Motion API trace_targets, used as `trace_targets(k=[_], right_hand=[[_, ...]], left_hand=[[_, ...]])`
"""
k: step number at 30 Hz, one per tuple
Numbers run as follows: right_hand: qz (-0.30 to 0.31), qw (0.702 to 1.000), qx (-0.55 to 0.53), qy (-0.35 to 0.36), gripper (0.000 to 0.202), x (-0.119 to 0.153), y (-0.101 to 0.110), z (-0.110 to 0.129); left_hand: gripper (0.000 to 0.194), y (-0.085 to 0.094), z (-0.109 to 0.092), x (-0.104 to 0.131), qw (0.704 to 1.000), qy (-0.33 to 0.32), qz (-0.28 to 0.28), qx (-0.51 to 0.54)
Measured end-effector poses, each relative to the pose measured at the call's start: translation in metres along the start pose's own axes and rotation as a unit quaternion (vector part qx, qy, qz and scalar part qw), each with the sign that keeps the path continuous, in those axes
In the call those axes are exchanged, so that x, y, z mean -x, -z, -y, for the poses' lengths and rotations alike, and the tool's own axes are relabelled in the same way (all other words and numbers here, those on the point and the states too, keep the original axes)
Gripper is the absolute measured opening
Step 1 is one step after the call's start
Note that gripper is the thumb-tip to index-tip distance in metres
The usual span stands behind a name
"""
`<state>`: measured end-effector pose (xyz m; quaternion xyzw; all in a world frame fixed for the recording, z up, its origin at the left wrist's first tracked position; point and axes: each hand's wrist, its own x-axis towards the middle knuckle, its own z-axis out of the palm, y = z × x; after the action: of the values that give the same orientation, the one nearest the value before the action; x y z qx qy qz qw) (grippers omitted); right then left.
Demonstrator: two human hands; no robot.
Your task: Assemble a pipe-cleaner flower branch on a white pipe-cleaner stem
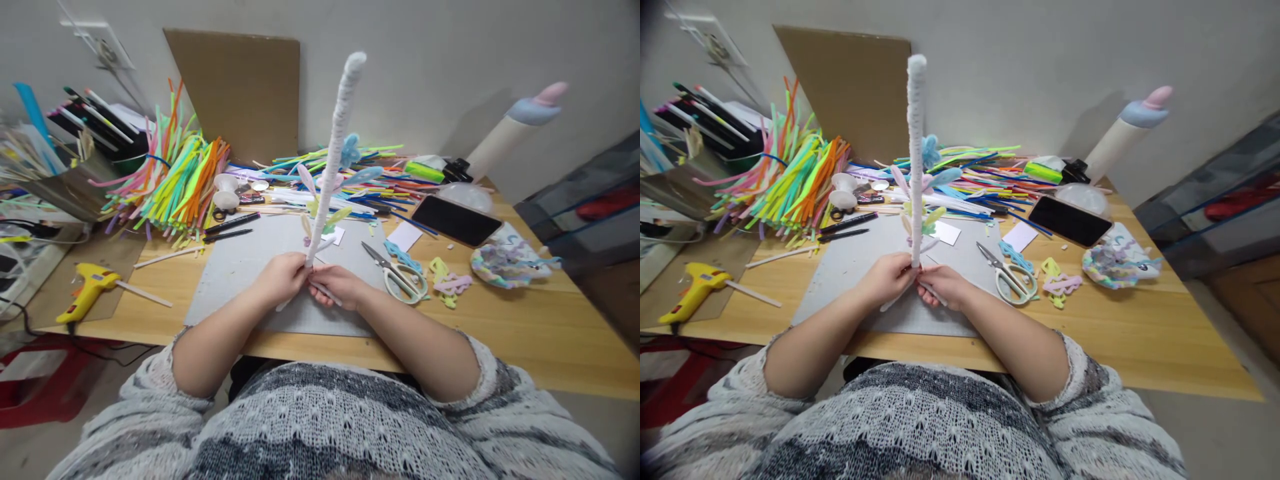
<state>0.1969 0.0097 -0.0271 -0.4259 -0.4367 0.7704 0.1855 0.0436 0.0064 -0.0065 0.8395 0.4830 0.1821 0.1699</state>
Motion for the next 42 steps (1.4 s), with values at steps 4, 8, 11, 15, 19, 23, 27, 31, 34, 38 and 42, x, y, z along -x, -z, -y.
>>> trace_targets(k=[4, 8, 11, 15, 19, 23, 27, 31, 34, 38, 42], right_hand=[[-0.109, 0.974, 0.179, 0.083, 0.015, 0.0, 0.001, -0.003], [-0.178, 0.818, 0.462, 0.294, 0.021, 0.008, 0.005, -0.006], [-0.123, 0.761, 0.535, 0.345, 0.028, 0.012, 0.006, -0.007], [-0.076, 0.731, 0.593, 0.328, 0.034, 0.011, 0.004, -0.008], [-0.06, 0.72, 0.619, 0.308, 0.037, 0.013, 0.0, -0.008], [-0.084, 0.712, 0.631, 0.294, 0.033, 0.019, -0.006, -0.007], [-0.093, 0.704, 0.64, 0.293, 0.027, 0.021, -0.009, -0.007], [-0.091, 0.742, 0.606, 0.27, 0.029, 0.018, -0.007, -0.012], [-0.077, 0.76, 0.588, 0.266, 0.035, 0.018, -0.006, -0.021], [-0.067, 0.749, 0.596, 0.282, 0.036, 0.023, -0.012, -0.033], [-0.058, 0.739, 0.603, 0.294, 0.047, 0.029, -0.014, -0.033]], left_hand=[[0.019, -0.001, 0.007, 0.002, 0.999, 0.018, -0.021, -0.019], [0.017, -0.004, 0.021, 0.005, 0.999, 0.028, -0.03, -0.008], [0.015, -0.006, 0.03, 0.005, 0.999, 0.029, -0.034, 0.008], [0.015, -0.008, 0.034, 0.004, 0.998, 0.045, -0.04, 0.021], [0.012, -0.011, 0.036, 0.003, 0.996, 0.062, -0.04, 0.048], [0.013, -0.012, 0.038, 0.001, 0.992, 0.075, -0.039, 0.096], [0.015, -0.012, 0.039, 0.001, 0.991, 0.07, -0.028, 0.114], [0.015, -0.014, 0.042, 0.003, 0.991, 0.049, -0.04, 0.12], [0.013, -0.016, 0.043, 0.005, 0.992, 0.037, -0.052, 0.112], [0.012, -0.017, 0.043, 0.006, 0.993, 0.03, -0.062, 0.098], [0.013, -0.017, 0.042, 0.005, 0.994, 0.03, -0.058, 0.084]])
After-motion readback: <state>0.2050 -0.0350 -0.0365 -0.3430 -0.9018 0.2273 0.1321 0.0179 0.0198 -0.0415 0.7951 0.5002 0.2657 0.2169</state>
